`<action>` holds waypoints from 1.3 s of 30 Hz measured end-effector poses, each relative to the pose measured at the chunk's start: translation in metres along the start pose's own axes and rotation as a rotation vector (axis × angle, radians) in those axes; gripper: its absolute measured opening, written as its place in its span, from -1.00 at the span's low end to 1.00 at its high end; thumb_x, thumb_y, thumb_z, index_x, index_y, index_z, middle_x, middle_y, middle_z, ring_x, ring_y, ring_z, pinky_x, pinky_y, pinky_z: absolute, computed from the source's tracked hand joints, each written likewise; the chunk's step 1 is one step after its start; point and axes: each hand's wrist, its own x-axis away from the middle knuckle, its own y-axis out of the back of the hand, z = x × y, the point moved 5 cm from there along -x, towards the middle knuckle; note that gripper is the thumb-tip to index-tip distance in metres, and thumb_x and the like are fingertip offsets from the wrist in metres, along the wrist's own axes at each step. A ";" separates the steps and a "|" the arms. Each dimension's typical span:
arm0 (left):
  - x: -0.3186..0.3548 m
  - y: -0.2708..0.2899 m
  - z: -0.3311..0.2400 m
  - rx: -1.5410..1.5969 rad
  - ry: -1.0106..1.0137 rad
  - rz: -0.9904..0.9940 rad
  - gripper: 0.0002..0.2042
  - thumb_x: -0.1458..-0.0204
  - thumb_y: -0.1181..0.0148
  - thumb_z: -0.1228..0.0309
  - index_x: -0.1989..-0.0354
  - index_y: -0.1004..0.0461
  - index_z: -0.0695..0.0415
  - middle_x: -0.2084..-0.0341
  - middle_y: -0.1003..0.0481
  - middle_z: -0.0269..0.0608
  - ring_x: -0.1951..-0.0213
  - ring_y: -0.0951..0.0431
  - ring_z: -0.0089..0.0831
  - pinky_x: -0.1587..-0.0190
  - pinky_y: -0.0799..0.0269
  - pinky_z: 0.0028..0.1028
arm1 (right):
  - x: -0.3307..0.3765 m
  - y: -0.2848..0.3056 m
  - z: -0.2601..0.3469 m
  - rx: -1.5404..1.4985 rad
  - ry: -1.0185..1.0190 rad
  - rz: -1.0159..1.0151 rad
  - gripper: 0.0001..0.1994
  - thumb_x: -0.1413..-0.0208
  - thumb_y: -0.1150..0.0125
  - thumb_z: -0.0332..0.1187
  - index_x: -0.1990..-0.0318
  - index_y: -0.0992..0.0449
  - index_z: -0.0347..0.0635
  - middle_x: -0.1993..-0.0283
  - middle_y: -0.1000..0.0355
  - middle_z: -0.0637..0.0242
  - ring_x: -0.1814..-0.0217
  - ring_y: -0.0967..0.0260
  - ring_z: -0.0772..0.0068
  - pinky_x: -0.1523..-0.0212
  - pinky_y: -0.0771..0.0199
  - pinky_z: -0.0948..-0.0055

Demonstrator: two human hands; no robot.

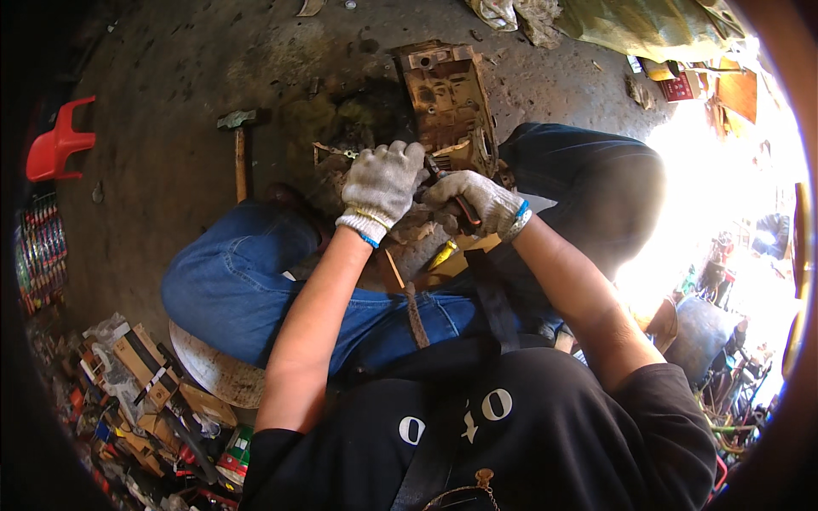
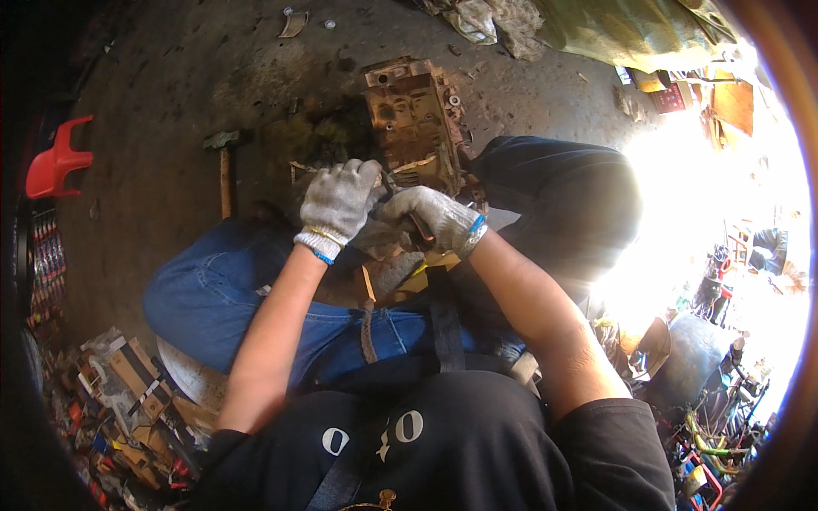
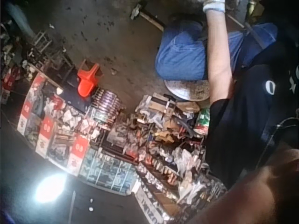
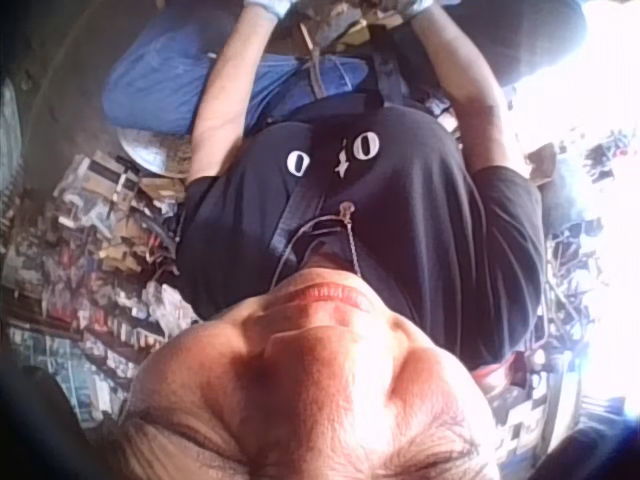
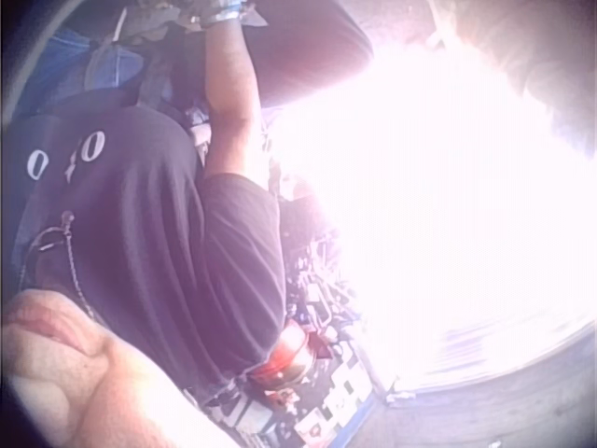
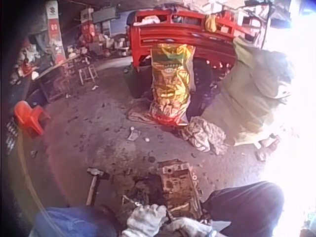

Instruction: The person sits on the floor and disassembles a small engine casing. They use a cordless drill to remove bolts, then use pliers to extract a circular stator component. The removed parts are placed into a nearby bucket.

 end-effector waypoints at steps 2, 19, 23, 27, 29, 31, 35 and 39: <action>-0.006 -0.004 0.006 0.030 0.018 0.085 -0.73 -0.14 -0.14 0.07 0.22 -0.49 0.01 0.33 -0.58 -0.16 0.23 -0.61 -0.11 0.22 -0.55 -0.17 | 0.002 0.000 -0.020 -0.176 -0.159 -0.036 -0.82 -0.01 -0.26 -0.45 0.23 -0.58 -0.33 0.48 -0.41 0.34 0.53 -0.38 0.56 0.52 -0.36 0.55; 0.019 -0.107 -0.014 2.413 1.033 0.321 -0.63 -0.26 -0.02 -0.03 0.38 -0.53 -0.02 0.65 -0.46 -0.38 0.72 -0.37 -0.57 0.70 -0.29 -0.55 | 0.000 0.010 -0.006 0.695 -0.888 -0.294 -0.48 -0.01 -0.25 -0.18 -0.12 -0.40 -0.22 0.03 -0.51 -0.09 -0.05 -0.48 -0.08 0.01 -0.49 0.13; 0.023 -0.049 0.010 1.011 0.567 -0.201 -0.57 -0.22 -0.07 -0.01 0.02 -0.47 0.12 0.23 -0.58 -0.02 0.14 -0.58 -0.06 0.07 -0.45 -0.18 | -0.002 0.002 -0.006 0.210 -0.923 -0.381 -0.52 0.04 -0.28 -0.20 -0.04 -0.46 -0.25 0.21 -0.54 0.04 0.17 -0.54 0.12 0.17 -0.52 0.29; 0.021 -0.019 0.004 0.475 0.245 -0.259 -0.63 -0.19 -0.09 0.01 0.01 -0.41 0.00 0.21 -0.57 -0.05 0.15 -0.58 -0.02 0.18 -0.49 -0.14 | 0.000 -0.004 -0.006 -0.359 -0.767 -0.348 -0.77 0.00 -0.24 -0.32 0.25 -0.52 -0.30 0.52 -0.39 0.35 0.59 -0.31 0.60 0.58 -0.31 0.52; 0.017 -0.018 0.007 0.474 0.211 -0.213 -0.65 -0.18 -0.08 -0.01 0.08 -0.45 -0.01 0.24 -0.57 -0.09 0.17 -0.58 -0.03 0.21 -0.49 -0.13 | -0.004 -0.005 0.004 -0.068 -0.451 -0.071 -0.85 -0.02 -0.23 -0.39 0.33 -0.56 -0.30 0.56 -0.35 0.39 0.60 -0.31 0.58 0.57 -0.32 0.52; 0.013 -0.021 0.011 0.531 0.244 -0.126 -0.64 -0.18 -0.08 -0.04 0.14 -0.48 0.00 0.27 -0.58 -0.10 0.20 -0.59 -0.04 0.23 -0.49 -0.13 | -0.004 -0.001 0.008 0.068 -0.207 -0.062 -0.85 -0.03 -0.24 -0.38 0.33 -0.56 -0.31 0.57 -0.34 0.40 0.62 -0.30 0.57 0.57 -0.32 0.52; 0.010 -0.033 0.020 0.715 0.401 -0.073 -0.58 -0.17 -0.07 -0.10 0.31 -0.58 0.02 0.43 -0.59 -0.04 0.31 -0.59 -0.05 0.27 -0.48 -0.16 | 0.002 -0.005 -0.011 0.015 -0.443 -0.007 -0.79 0.06 -0.33 -0.37 0.31 -0.56 -0.32 0.55 -0.37 0.37 0.62 -0.33 0.53 0.55 -0.34 0.50; 0.017 -0.077 0.020 1.315 0.795 -0.005 -0.52 -0.20 -0.03 -0.13 0.26 -0.64 0.05 0.49 -0.61 -0.15 0.41 -0.58 -0.21 0.28 -0.48 -0.29 | 0.004 -0.001 -0.016 0.135 -0.747 -0.239 -0.65 0.01 -0.28 -0.26 0.11 -0.56 -0.28 0.24 -0.51 0.07 0.24 -0.49 0.18 0.21 -0.47 0.32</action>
